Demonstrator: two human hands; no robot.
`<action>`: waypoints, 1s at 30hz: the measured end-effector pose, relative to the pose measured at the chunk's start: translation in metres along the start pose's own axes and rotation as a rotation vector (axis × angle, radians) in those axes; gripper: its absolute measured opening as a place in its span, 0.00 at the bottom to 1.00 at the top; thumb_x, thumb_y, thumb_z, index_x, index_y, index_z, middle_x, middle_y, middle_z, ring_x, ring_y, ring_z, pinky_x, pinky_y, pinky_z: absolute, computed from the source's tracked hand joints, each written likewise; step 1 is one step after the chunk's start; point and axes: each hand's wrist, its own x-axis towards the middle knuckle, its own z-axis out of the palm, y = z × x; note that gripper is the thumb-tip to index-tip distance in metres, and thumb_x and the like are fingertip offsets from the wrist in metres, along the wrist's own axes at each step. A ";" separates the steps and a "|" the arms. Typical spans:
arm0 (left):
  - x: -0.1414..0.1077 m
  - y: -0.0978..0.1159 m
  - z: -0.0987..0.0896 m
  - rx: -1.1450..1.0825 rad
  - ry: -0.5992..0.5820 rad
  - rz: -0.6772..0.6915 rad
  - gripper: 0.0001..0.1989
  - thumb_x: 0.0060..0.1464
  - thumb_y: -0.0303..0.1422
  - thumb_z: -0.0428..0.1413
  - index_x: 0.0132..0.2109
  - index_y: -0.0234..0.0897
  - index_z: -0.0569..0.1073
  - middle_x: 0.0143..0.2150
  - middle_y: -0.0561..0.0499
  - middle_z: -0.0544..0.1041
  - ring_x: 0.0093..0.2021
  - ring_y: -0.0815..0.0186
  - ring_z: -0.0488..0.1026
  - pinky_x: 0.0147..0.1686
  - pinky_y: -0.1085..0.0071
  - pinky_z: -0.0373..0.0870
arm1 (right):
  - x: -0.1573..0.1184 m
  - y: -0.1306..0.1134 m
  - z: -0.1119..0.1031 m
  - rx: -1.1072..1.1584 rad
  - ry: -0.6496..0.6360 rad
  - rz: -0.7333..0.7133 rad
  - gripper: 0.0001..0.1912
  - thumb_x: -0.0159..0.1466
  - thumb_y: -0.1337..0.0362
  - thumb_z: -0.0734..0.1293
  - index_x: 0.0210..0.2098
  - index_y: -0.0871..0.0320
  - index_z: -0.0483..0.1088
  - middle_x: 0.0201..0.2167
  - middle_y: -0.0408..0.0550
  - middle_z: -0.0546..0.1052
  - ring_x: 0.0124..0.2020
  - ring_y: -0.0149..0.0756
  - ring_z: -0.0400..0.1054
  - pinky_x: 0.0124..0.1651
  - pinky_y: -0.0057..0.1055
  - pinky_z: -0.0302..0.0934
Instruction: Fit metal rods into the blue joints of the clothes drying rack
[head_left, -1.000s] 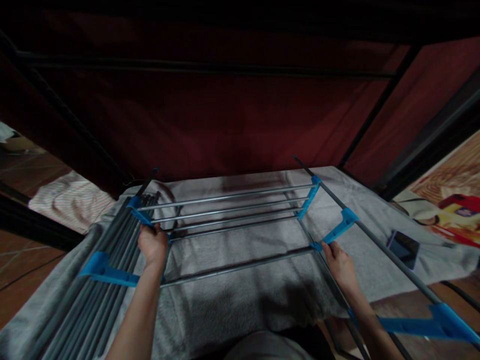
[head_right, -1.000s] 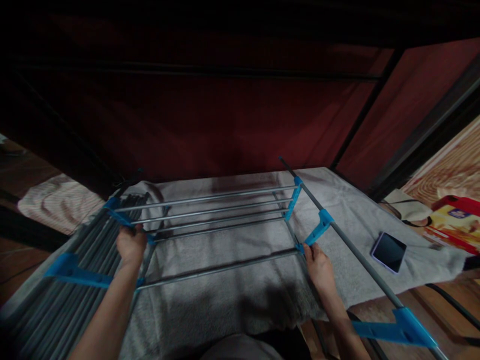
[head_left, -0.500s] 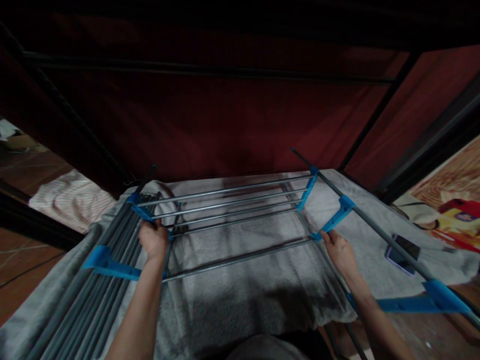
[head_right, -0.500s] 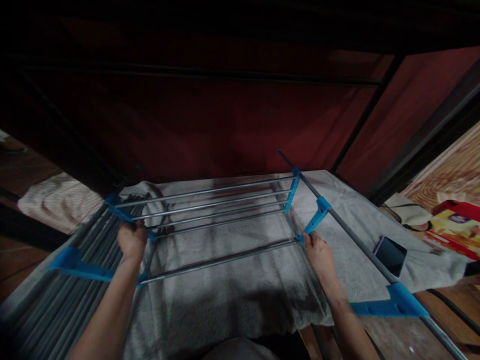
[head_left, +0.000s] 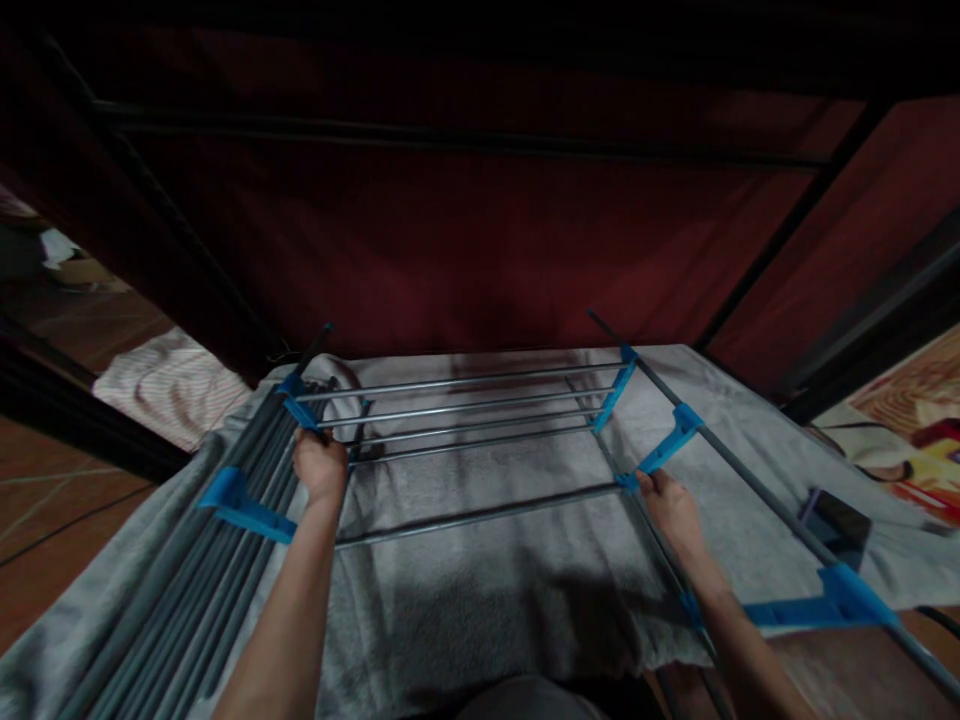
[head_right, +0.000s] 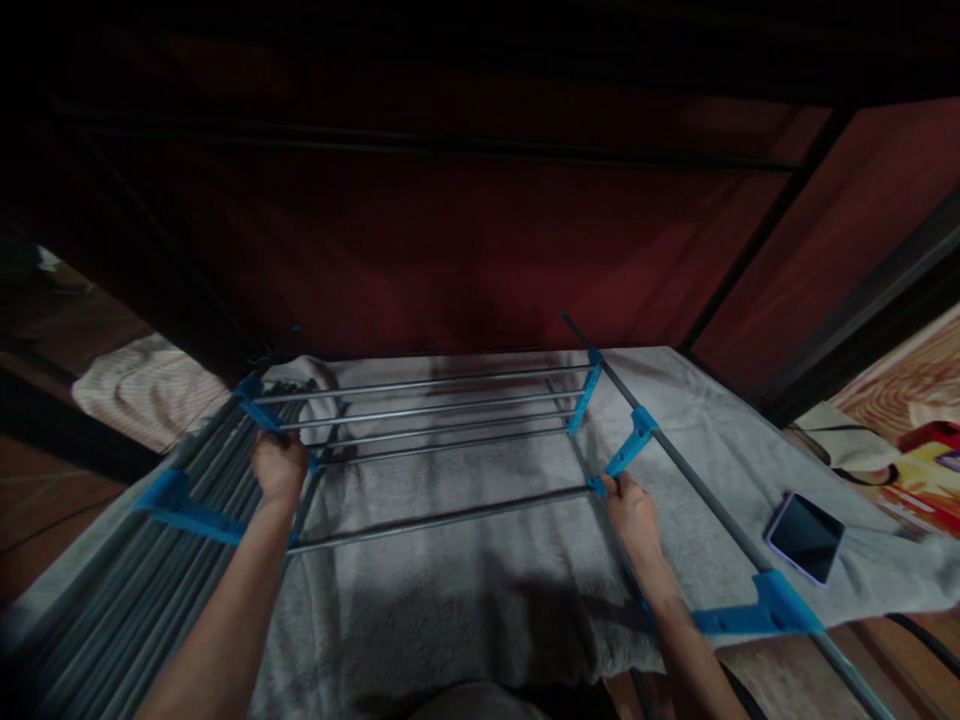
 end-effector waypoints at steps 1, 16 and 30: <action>0.000 0.000 0.001 0.007 -0.001 -0.014 0.12 0.56 0.32 0.51 0.45 0.32 0.71 0.43 0.33 0.78 0.49 0.44 0.76 0.51 0.50 0.71 | -0.001 0.001 0.002 0.005 0.001 -0.001 0.18 0.67 0.51 0.54 0.35 0.55 0.70 0.29 0.56 0.78 0.34 0.46 0.73 0.37 0.35 0.58; -0.015 -0.004 0.002 -0.047 0.025 0.100 0.10 0.59 0.28 0.50 0.45 0.34 0.73 0.43 0.36 0.79 0.48 0.50 0.77 0.49 0.60 0.71 | 0.007 0.028 0.007 -0.086 -0.043 0.030 0.27 0.64 0.44 0.52 0.42 0.55 0.73 0.35 0.63 0.81 0.42 0.59 0.77 0.39 0.44 0.65; -0.024 -0.011 0.000 -0.079 0.022 0.120 0.12 0.58 0.25 0.51 0.48 0.34 0.72 0.45 0.36 0.79 0.51 0.50 0.78 0.50 0.60 0.72 | 0.008 0.041 0.011 -0.149 -0.094 0.015 0.26 0.66 0.44 0.50 0.40 0.52 0.71 0.32 0.63 0.80 0.35 0.58 0.77 0.35 0.45 0.65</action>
